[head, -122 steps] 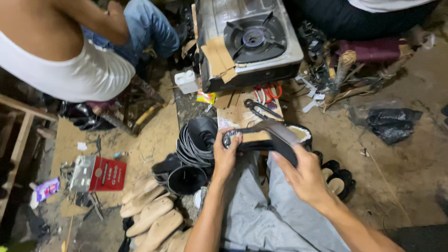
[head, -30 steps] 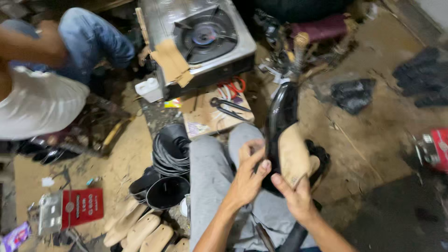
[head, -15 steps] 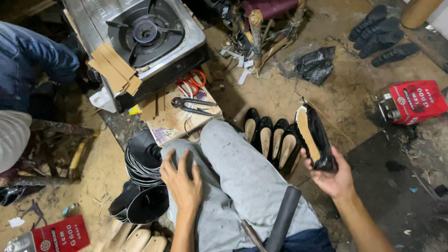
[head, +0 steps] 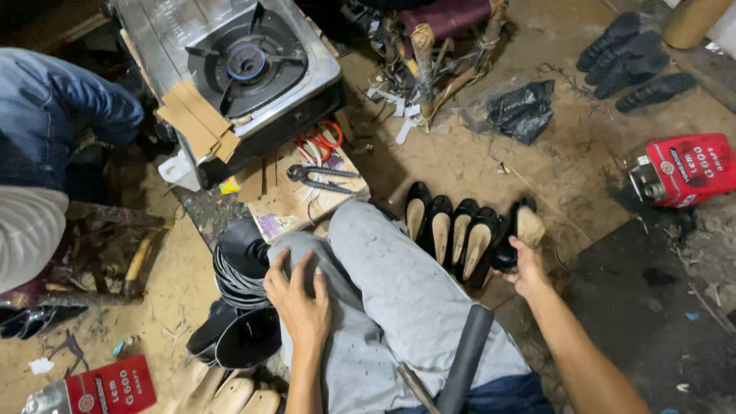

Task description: The person uses a curved metal tool to press and shape the sole of a black shoe, then places a wooden shoe last inside the shoe and continues pressing the sole edges. The person repeats this process on multiple shoes.

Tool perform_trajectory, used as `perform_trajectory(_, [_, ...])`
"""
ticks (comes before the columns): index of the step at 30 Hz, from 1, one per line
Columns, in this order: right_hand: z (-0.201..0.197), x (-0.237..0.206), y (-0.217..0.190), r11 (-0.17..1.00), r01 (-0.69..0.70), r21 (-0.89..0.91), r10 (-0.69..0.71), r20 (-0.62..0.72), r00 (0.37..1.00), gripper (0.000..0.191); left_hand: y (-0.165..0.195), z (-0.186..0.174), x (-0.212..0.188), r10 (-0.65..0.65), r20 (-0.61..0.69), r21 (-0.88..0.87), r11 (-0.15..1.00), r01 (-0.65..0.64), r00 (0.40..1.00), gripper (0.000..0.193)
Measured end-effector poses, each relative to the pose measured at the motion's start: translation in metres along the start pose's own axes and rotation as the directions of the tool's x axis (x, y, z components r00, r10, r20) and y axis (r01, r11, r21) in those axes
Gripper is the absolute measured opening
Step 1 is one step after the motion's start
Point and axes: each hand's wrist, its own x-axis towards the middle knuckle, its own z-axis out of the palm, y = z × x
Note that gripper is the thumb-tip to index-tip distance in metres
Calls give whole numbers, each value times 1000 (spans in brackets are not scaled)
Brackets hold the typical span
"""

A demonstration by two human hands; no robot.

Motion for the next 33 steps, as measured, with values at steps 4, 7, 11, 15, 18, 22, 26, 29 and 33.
perform_trajectory(4, [-10, 9, 33, 963, -266, 27, 267, -169, 949, 34, -9, -10, -6, -35, -12, -53, 998, 34, 999, 31])
perform_trajectory(7, [-15, 2, 71, 968, -252, 7, 238, -357, 903, 40, -10, -8, -6, -8, -37, -79, 997, 5, 999, 30])
perform_trajectory(11, [-17, -8, 107, 929, -315, -193, 196, -463, 864, 38, -7, -1, -1, -10, -42, -61, 998, 7, 999, 29])
perform_trajectory(15, [-17, -3, 111, 908, -220, -358, 73, -381, 922, 37, -7, -3, 2, -16, -52, -64, 998, 13, 999, 27])
perform_trajectory(18, [-4, 3, 87, 923, 60, -381, -99, -84, 992, 37, -16, -11, 3, -64, -47, -132, 990, 58, 997, 28])
perform_trajectory(22, [42, 1, 27, 882, 446, -152, -347, 429, 834, 37, -49, -14, 2, -144, -85, -294, 949, 113, 986, 30])
perform_trajectory(26, [110, -53, -29, 743, 662, -101, -474, 619, 626, 31, -98, -14, -17, -395, 65, -534, 762, 366, 916, 35])
perform_trajectory(29, [166, -121, -50, 565, 819, -100, -500, 748, 436, 30, -122, -16, -29, -577, 244, -529, 594, 606, 779, 38])
perform_trajectory(33, [243, -196, -24, 440, 891, -112, -336, 900, 279, 29, -109, -37, -48, -451, 106, -434, 781, 450, 886, 42])
